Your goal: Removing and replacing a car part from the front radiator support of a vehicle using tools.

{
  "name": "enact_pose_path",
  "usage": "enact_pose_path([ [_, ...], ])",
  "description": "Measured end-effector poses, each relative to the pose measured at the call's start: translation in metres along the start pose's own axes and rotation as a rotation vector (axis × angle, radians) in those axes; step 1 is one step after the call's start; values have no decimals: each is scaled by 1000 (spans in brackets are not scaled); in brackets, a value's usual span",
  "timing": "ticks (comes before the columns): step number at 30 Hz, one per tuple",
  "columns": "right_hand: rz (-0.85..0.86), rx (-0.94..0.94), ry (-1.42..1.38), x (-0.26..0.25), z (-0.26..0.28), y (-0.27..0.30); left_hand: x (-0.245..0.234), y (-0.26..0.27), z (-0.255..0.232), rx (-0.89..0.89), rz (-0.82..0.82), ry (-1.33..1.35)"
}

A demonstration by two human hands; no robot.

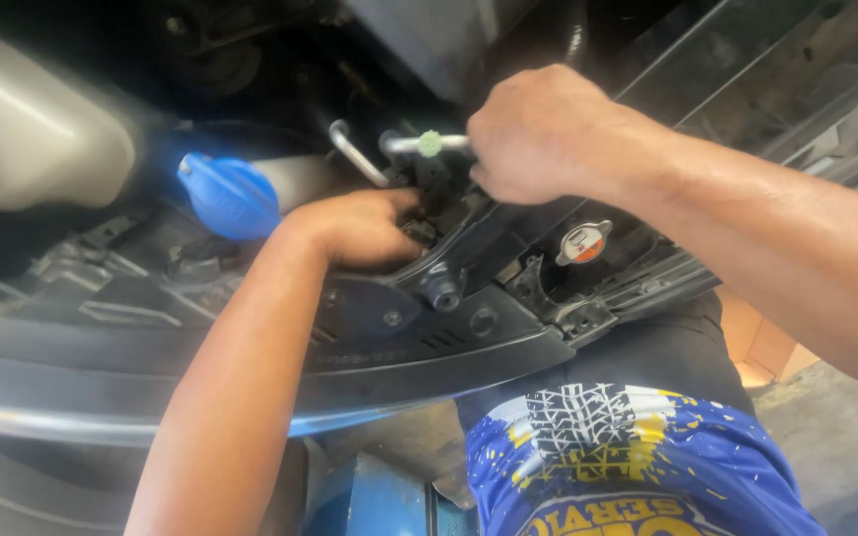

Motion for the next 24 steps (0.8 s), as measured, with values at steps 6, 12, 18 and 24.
enact_pose_path([
  [6, 226, -56, -176, 10, -26, -27, 5, -9, 15, 67, -36, 11],
  [12, 223, -92, -123, 14, -31, -48, 6, -5, 14, 35, -23, 47],
  [18, 153, -7, 32, 5, -25, -35, -5, 7, -8, -70, 35, 86],
  [24, 283, 20, 16, 4, -20, -40, -4, 8, -5, -85, 36, 139],
])
Point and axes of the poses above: each hand's wrist, its own y-axis away from the middle knuckle, its own x-axis out of the palm, z = x × y, the point moved 3 cm from there along -y, towards the middle knuckle, and after that the axes turned 5 degrees about x, right-handed, at the moved point
